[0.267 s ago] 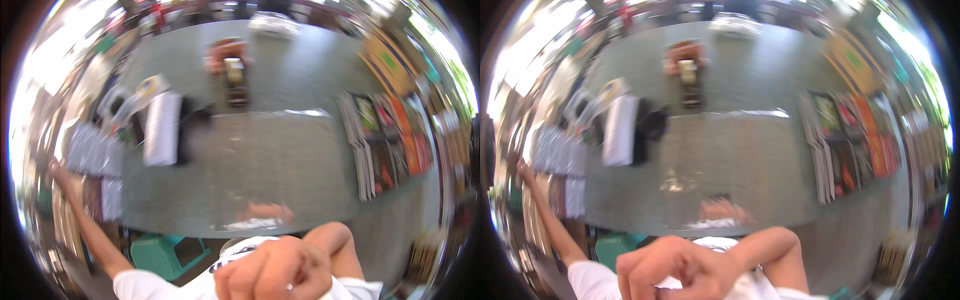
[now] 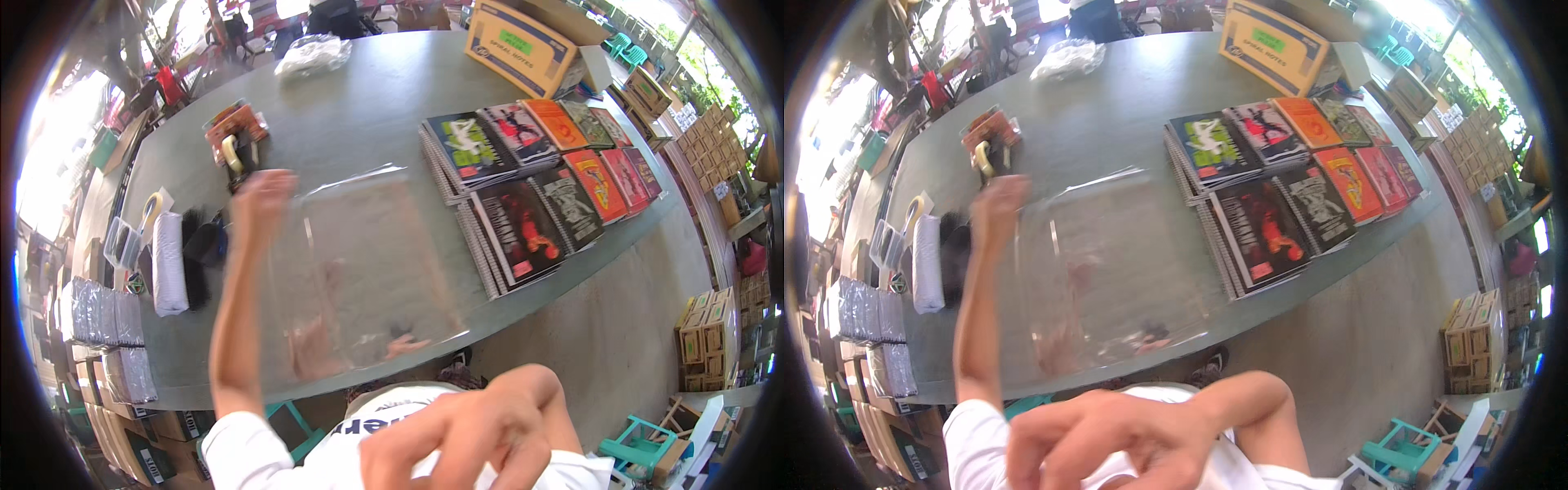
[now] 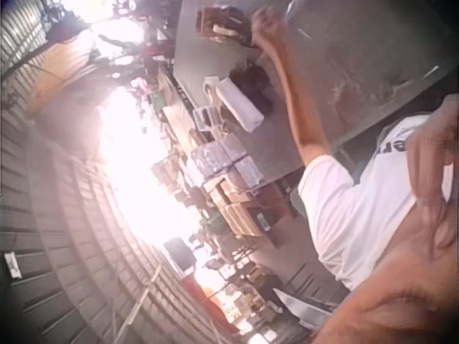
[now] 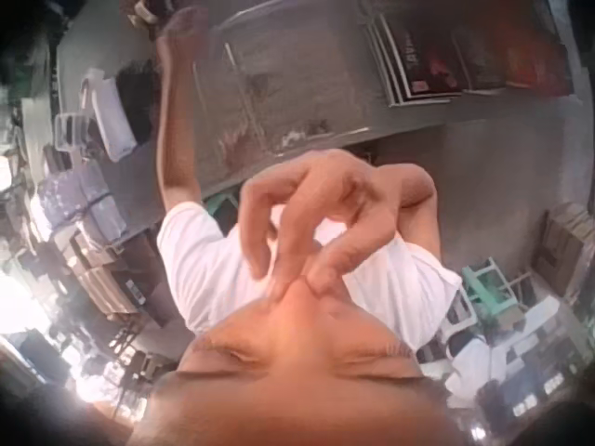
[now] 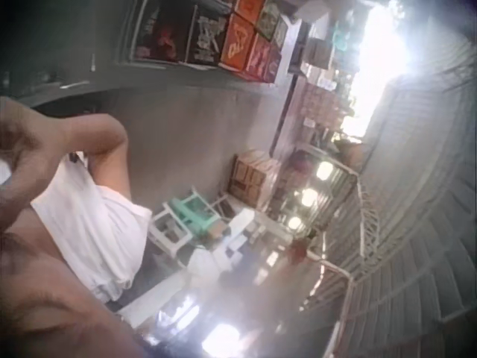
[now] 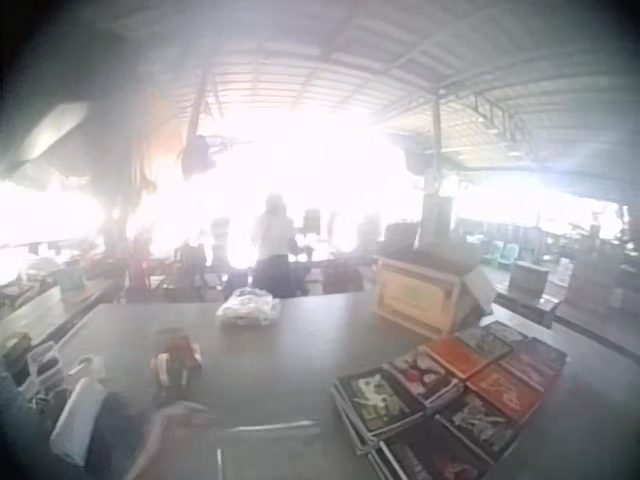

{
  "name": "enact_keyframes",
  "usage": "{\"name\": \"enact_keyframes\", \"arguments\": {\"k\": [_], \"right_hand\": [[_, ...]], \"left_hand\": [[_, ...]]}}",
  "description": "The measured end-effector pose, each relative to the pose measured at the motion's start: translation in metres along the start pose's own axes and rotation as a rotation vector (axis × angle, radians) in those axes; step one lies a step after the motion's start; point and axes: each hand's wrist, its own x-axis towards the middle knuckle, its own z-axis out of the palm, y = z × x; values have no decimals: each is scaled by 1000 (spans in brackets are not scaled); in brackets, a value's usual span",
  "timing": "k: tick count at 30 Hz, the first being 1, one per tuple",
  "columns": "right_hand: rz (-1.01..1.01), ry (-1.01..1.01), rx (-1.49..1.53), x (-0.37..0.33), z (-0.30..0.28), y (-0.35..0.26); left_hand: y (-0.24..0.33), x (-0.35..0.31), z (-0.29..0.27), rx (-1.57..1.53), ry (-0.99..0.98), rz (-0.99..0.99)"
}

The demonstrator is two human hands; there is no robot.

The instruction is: The person organizes stacks of notebooks by hand and seals a set of notebooks in clear plastic wrap using tape from a dispenser.

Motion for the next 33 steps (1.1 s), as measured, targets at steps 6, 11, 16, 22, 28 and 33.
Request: {"name": "enact_keyframes", "arguments": {"k": [6, 11, 16, 22, 28, 33], "right_hand": [[285, 853, -1193, -160, -12, -99], [282, 1328, -1267, -283, -49, -148], [355, 1310, -661, -317, -116, -165], [233, 1183, 106, -328, -224, -210], [355, 1360, -449, -354, -228, -285], [594, 1429, -421, -448, -274, -297]], "left_hand": [[115, 34, 264, 80, -188, 161], [144, 20, 330, 524, -501, 332], [184, 55, 280, 259, -494, 274], [313, -89, 273, 27, -473, 663], [264, -147, 267, 215, -565, 448], [315, -46, 205, -477, -241, 193]]}}
